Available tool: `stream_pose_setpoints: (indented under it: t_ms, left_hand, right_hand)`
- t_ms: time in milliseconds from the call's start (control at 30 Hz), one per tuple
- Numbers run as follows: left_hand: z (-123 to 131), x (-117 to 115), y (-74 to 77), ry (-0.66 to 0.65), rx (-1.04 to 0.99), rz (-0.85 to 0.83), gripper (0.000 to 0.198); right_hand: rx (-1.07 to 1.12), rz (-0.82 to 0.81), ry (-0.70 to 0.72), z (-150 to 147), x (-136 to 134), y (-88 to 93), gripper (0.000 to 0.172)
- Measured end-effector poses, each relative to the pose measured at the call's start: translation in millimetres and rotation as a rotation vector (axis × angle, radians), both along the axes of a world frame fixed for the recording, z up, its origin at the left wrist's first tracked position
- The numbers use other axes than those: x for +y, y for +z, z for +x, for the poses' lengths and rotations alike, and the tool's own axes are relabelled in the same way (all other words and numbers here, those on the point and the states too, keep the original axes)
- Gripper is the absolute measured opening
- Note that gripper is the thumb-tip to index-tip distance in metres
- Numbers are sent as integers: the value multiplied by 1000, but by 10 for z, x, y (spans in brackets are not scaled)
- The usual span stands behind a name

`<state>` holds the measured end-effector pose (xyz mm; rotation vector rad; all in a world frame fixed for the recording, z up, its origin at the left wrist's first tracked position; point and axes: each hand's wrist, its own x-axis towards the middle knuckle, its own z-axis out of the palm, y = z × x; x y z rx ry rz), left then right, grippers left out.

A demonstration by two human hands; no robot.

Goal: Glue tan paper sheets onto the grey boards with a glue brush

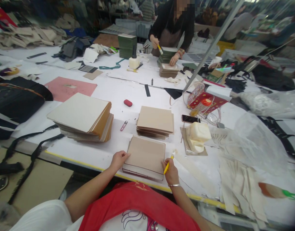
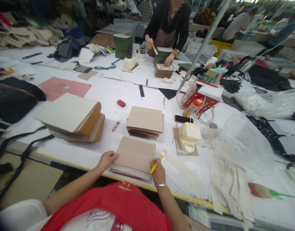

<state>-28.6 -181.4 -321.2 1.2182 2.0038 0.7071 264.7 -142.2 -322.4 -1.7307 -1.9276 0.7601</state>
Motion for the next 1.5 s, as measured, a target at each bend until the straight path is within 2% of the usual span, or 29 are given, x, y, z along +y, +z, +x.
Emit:
stream_pose_setpoints:
  t_ms: [333,700,1200,1500]
  left_hand:
    - [3,83,-25,51,-33,-47,38]
    - [-31,105,-118,-34,30,-119,41]
    - [-23,126,-124,-28,52,-114,41]
    - [-51,176,-47,-24,74,-140,37]
  right_hand:
    - [-28,-23,-35,-23,21,7,22]
    - [-21,-81,-65,-21,23,44,17]
    - [-112,-89,-33,-22,62,50,15]
    - [-184,-117,1,-30,123,35,19]
